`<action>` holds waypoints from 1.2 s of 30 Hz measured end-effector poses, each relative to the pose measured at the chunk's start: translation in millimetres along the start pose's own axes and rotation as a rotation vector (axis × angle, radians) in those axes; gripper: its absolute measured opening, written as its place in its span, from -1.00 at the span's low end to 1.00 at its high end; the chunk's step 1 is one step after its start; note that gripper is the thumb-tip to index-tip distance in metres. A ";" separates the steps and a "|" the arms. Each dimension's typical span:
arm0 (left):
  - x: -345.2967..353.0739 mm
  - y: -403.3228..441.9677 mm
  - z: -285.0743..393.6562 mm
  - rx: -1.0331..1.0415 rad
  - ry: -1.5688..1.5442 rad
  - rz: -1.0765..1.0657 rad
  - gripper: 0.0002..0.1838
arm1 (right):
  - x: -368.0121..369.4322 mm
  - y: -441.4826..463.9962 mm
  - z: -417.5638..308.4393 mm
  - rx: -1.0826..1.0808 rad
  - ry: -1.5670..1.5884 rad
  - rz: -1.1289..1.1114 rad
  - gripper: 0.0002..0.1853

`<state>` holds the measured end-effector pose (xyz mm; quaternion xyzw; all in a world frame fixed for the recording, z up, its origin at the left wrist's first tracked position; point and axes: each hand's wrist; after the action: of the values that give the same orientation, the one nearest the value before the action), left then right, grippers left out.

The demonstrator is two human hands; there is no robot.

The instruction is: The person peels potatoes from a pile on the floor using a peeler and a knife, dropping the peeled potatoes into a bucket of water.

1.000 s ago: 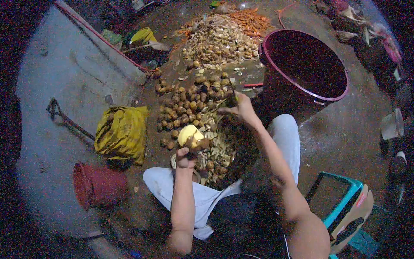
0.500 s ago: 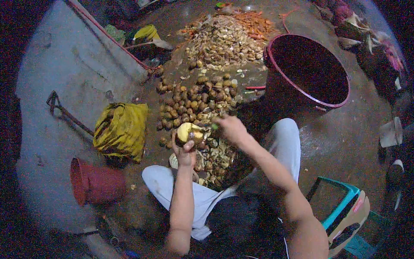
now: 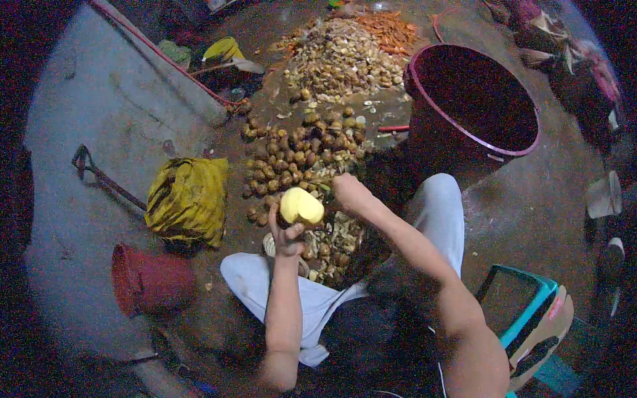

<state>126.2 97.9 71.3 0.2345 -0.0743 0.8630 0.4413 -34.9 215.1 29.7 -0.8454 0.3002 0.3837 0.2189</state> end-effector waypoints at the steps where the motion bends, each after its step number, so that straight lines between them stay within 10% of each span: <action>1: 9.0 2.5 6.2 0.004 -0.100 0.017 -0.12 | -6.6 -8.4 -3.7 -0.093 0.011 0.011 -0.52; 14: 4.2 10.1 7.8 0.034 -0.168 0.213 -0.21 | -35.3 -27.6 -12.2 -0.359 0.136 0.183 -0.51; 19: -3.5 9.7 5.0 -0.040 -0.163 0.216 -0.22 | -73.4 -16.7 -2.0 -0.094 0.572 0.240 -0.55; 21: -8.4 8.3 -2.8 -0.033 -0.109 0.196 -0.22 | -64.9 -12.1 -0.7 -0.461 0.477 0.439 -0.64; 29: -7.0 4.6 8.6 -0.259 -0.460 -0.037 -0.24 | -60.6 5.4 25.2 -0.130 0.551 0.394 -0.66; 32: -2.5 4.7 1.5 -0.141 -0.194 0.153 -0.29 | -55.8 -5.4 10.1 -0.549 0.520 0.477 -0.73; 36: -15.0 4.8 -6.8 -0.182 -0.435 0.001 -0.25 | -55.2 -2.7 13.6 -0.229 0.740 0.447 -0.62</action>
<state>127.6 86.4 58.6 0.3743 -0.2453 0.7821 0.4336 -69.2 244.0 64.8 -0.8590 0.4892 0.1238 -0.0867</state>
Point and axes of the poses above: each hand's wrist, its own y-axis towards the middle knuckle, its own x-axis out of the palm, z = x × y
